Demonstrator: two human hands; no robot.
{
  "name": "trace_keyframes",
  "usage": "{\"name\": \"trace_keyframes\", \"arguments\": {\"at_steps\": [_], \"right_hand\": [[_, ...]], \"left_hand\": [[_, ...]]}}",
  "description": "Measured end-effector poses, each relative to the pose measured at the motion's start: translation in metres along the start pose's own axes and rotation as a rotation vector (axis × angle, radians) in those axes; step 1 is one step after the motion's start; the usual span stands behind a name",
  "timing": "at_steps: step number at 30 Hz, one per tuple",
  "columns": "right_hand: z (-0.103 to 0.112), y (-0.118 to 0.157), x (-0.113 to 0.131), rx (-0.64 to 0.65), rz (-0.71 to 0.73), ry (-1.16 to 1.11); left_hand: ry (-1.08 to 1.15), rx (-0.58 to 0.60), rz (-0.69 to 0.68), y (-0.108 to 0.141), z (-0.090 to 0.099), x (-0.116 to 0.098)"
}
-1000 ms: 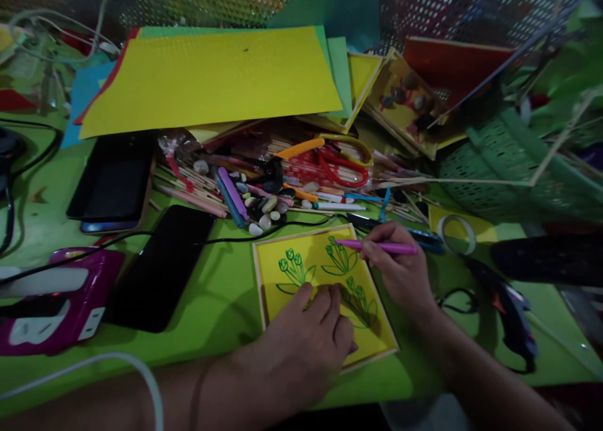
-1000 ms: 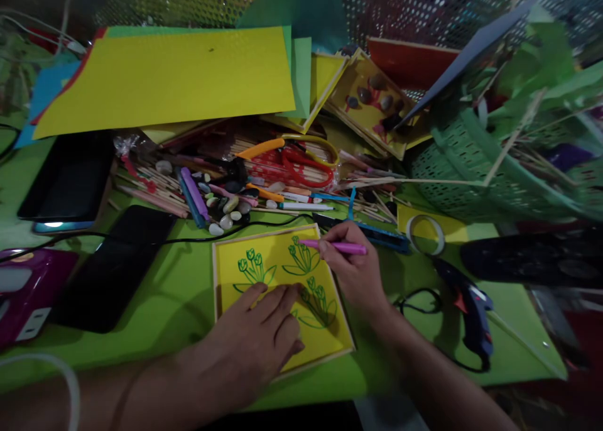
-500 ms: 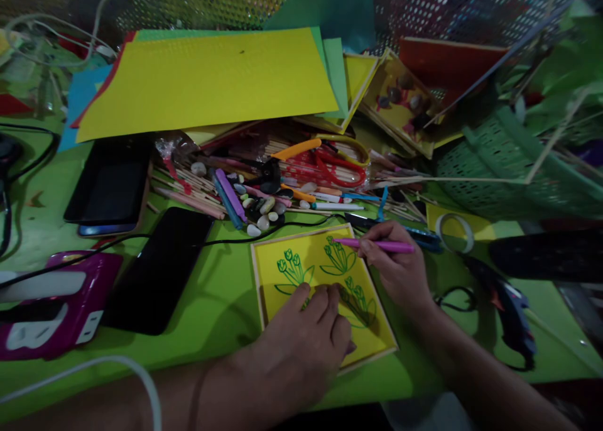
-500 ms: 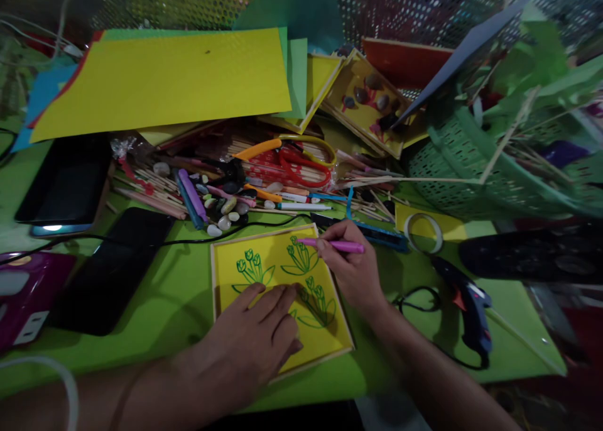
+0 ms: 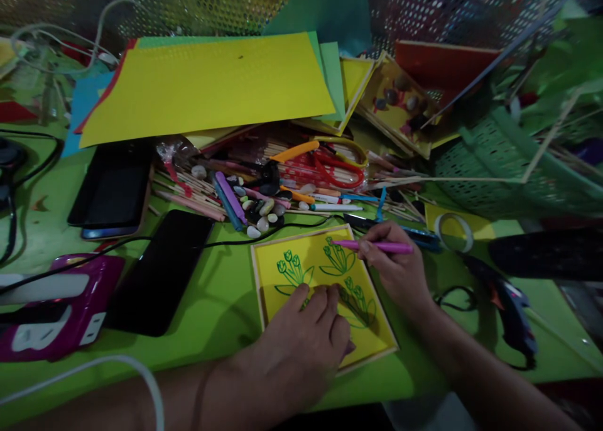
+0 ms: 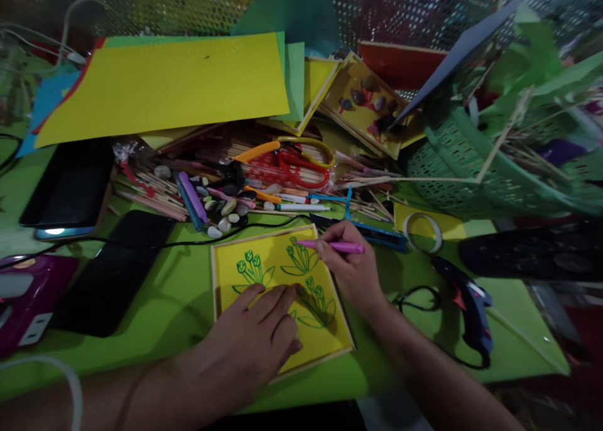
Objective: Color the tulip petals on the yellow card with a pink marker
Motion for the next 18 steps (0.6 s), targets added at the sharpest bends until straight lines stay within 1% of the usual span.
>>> {"name": "trace_keyframes", "arguments": {"at_steps": [13,18], "right_hand": [[0.0021,0.0006,-0.0025,0.027,0.020,0.031],[0.0007,0.0000,-0.0023,0.035,0.006,0.039]], "left_hand": [[0.008,-0.003,0.013,-0.0012,0.0005,0.0010],[0.006,0.005,0.005,-0.0006,0.0000,0.0016]]}}
Point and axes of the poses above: each hand's wrist, its own y-axis away from the middle knuckle, its own z-axis out of the back of the hand, x = y × z, the point moved 4 cm from there along -y, towards the middle knuckle, and after that the axes turned 14 degrees about z, right-handed, at the moved point
